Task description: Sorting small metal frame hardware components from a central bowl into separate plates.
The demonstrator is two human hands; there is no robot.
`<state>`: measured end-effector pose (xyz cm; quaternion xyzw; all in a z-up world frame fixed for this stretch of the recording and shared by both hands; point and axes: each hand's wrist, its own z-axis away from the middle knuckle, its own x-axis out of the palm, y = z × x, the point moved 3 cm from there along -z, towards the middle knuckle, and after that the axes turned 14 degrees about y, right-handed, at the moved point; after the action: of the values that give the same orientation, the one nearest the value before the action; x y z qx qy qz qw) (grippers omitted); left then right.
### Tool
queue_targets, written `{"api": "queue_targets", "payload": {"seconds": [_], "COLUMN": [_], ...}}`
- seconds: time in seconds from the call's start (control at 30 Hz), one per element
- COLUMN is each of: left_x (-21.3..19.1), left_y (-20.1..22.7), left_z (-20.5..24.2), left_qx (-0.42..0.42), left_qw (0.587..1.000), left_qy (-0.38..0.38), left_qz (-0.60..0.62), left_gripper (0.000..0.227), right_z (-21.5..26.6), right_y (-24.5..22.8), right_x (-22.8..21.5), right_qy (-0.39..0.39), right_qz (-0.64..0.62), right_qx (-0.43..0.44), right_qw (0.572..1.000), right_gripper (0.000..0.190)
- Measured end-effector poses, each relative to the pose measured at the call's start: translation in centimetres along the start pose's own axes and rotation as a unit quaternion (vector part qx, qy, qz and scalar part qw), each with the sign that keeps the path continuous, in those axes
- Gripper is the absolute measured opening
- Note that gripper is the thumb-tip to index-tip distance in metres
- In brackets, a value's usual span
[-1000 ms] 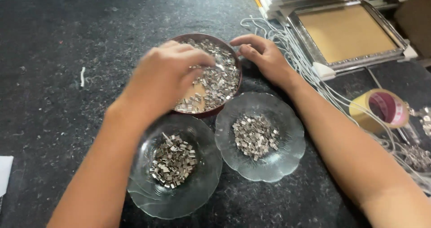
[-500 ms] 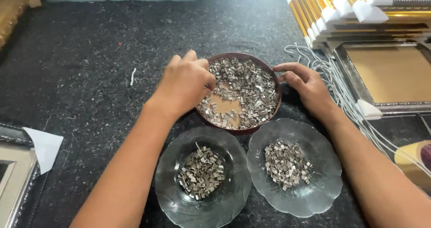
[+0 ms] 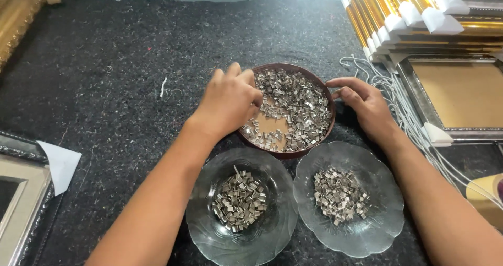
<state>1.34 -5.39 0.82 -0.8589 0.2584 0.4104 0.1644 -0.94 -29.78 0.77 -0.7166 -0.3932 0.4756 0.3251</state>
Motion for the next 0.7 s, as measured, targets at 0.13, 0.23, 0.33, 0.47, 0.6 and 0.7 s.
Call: {"api": "queue_targets", "payload": {"seconds": [0.13,0.23,0.33,0.47,0.6,0.7], "left_x": [-2.9,-0.9,2.9,-0.9,-4.0,-4.3], "left_y": [1.4,-0.2,-1.8,1.0,1.5,-0.6], "left_z": [-0.6,-0.3,0.8,0.1,-1.4,-1.4], "left_qx": [-0.029,-0.059,-0.053,-0.110,-0.161,-0.112], "left_qw": [0.988,0.983,0.998,0.973,0.927,0.967], "left_qy": [-0.082,-0.040,-0.018,-0.089,-0.051,0.030], "left_qz": [0.131,0.169,0.039,0.182,0.336,0.226], "left_gripper": [0.005,0.009,0.010,0.013,0.019,0.016], "right_z": [0.3,0.3,0.3,0.3,0.4,0.2], "right_y": [0.1,0.1,0.0,-0.3,-0.2,-0.1], "right_x": [-0.1,-0.1,-0.2,-0.2,-0.1,-0.1], "right_qy": [0.000,0.003,0.002,-0.002,-0.003,-0.006], "right_qz": [-0.006,-0.006,-0.002,0.002,0.003,0.004], "right_qx": [0.007,0.004,0.000,0.004,0.012,0.013], "right_qw": [1.000,1.000,1.000,1.000,1.000,1.000], "right_gripper": [0.041,0.041,0.040,0.041,0.041,0.040]}}
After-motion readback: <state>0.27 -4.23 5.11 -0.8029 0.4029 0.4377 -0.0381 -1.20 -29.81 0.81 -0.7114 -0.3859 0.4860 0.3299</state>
